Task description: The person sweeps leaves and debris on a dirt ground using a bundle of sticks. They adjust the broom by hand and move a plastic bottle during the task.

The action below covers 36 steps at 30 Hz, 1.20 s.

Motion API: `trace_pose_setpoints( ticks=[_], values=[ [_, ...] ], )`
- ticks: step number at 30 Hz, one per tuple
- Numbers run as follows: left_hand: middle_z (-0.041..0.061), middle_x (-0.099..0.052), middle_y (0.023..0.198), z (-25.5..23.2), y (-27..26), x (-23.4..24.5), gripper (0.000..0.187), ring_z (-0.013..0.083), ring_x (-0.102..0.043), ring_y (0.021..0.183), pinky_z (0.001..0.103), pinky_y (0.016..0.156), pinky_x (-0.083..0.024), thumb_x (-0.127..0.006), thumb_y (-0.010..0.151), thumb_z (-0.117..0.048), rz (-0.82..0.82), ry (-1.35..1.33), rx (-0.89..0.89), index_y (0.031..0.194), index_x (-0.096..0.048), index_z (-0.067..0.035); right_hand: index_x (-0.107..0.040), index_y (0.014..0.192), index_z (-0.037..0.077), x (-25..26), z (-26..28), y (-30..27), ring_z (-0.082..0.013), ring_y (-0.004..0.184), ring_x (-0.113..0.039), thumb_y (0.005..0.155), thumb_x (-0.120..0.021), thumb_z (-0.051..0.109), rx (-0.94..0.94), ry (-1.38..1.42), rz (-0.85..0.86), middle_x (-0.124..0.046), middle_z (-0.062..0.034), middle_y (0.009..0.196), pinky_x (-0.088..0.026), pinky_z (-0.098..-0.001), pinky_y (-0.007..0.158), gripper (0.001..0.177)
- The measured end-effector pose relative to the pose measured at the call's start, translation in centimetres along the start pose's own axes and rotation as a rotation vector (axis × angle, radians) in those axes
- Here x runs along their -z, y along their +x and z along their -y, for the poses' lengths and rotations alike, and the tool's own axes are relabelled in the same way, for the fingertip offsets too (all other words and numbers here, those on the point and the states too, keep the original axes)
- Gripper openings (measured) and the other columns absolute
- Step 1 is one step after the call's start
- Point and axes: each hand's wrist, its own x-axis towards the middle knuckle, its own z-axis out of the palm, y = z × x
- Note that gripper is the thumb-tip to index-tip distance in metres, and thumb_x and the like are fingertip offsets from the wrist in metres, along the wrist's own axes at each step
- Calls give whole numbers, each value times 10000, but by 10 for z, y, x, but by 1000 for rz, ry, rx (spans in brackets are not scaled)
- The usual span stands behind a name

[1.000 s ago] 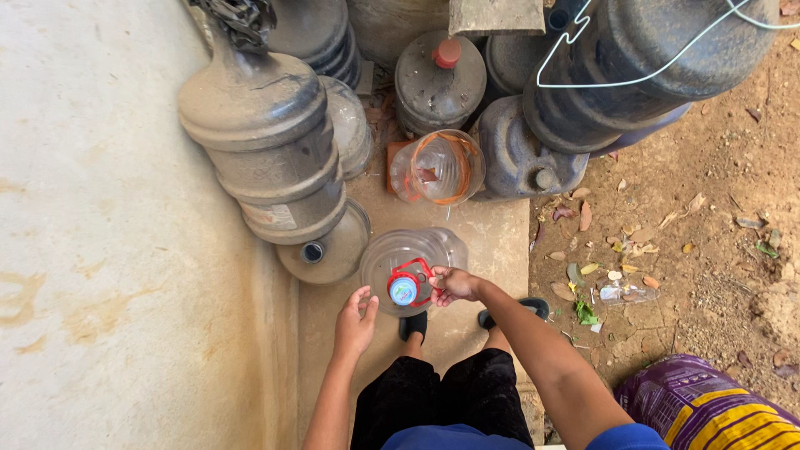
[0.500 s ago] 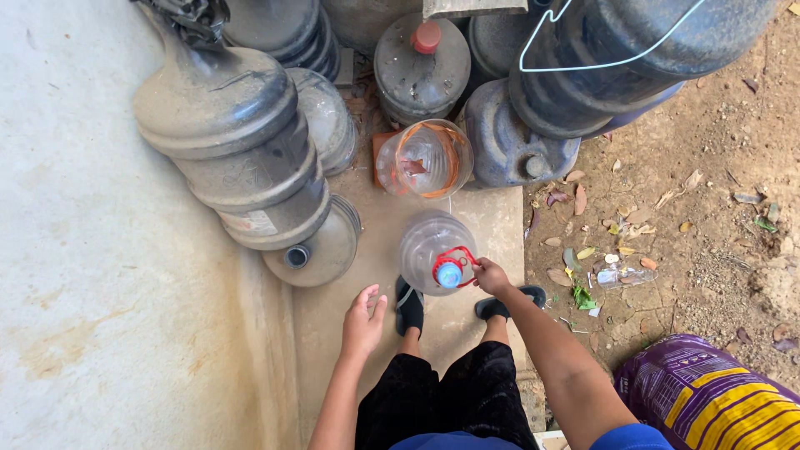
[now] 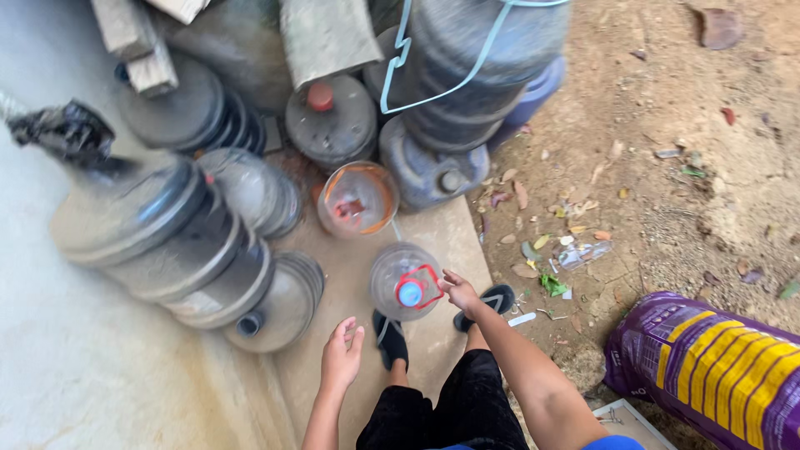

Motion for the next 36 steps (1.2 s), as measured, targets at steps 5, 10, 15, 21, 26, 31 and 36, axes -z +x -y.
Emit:
trace_pose_setpoints(
  ticks=[5,10,15,21,26,31,36],
  values=[
    [142,-721,1257,-78,15,-62,475,269,-724,1086,379,940,-553,-640,931,-354,85,100,-121,1327,-626,-92,-578,1445,178,101,25,-40,-194,1028,-658,960,-653,380,67,164,-106,-687,-47,1260,-555,-372,837,530],
    [156,-726,1232,-181,38,-157,493,288,-714,1127,392,963,-553,-634,929,-407,144,212,-253,1338,-621,-132,-673,1242,149,251,39,-97,-158,857,-680,956,-659,343,131,386,-214,-728,-21,1103,-556,-318,714,346],
    [159,-701,1251,-315,35,-267,508,313,-670,1190,403,1009,-519,-663,903,-427,194,324,-458,1309,-617,-125,-718,1186,112,406,27,-167,-221,748,-711,933,-688,259,76,490,-384,-752,-74,1026,-550,-341,627,294],
    [179,-656,1299,-508,8,-351,533,335,-639,1206,407,1026,-504,-649,914,-394,375,312,-672,1344,-581,-87,-707,1249,110,565,62,-227,-229,788,-733,937,-671,195,185,459,-586,-781,-109,1068,-565,-342,668,325],
    [173,-573,1411,-623,-4,-372,575,369,-535,1300,440,1097,-419,-655,926,-376,295,350,-774,1401,-539,-76,-680,1292,90,638,101,-220,-208,825,-722,927,-702,222,282,438,-616,-761,-99,1102,-553,-334,701,389],
    [125,-507,1485,-701,31,-387,589,347,-471,1361,460,1111,-383,-638,943,-393,308,440,-695,1427,-500,-87,-688,1297,99,691,146,-173,-214,857,-715,928,-706,253,279,326,-540,-749,-98,1121,-558,-346,724,401],
    [133,-519,1481,-756,125,-421,624,375,-498,1335,459,1121,-403,-638,929,-378,206,384,-718,1459,-484,-86,-681,1312,121,768,228,-93,-214,886,-720,920,-702,272,341,224,-488,-753,-90,1130,-560,-342,733,420]
  ],
)
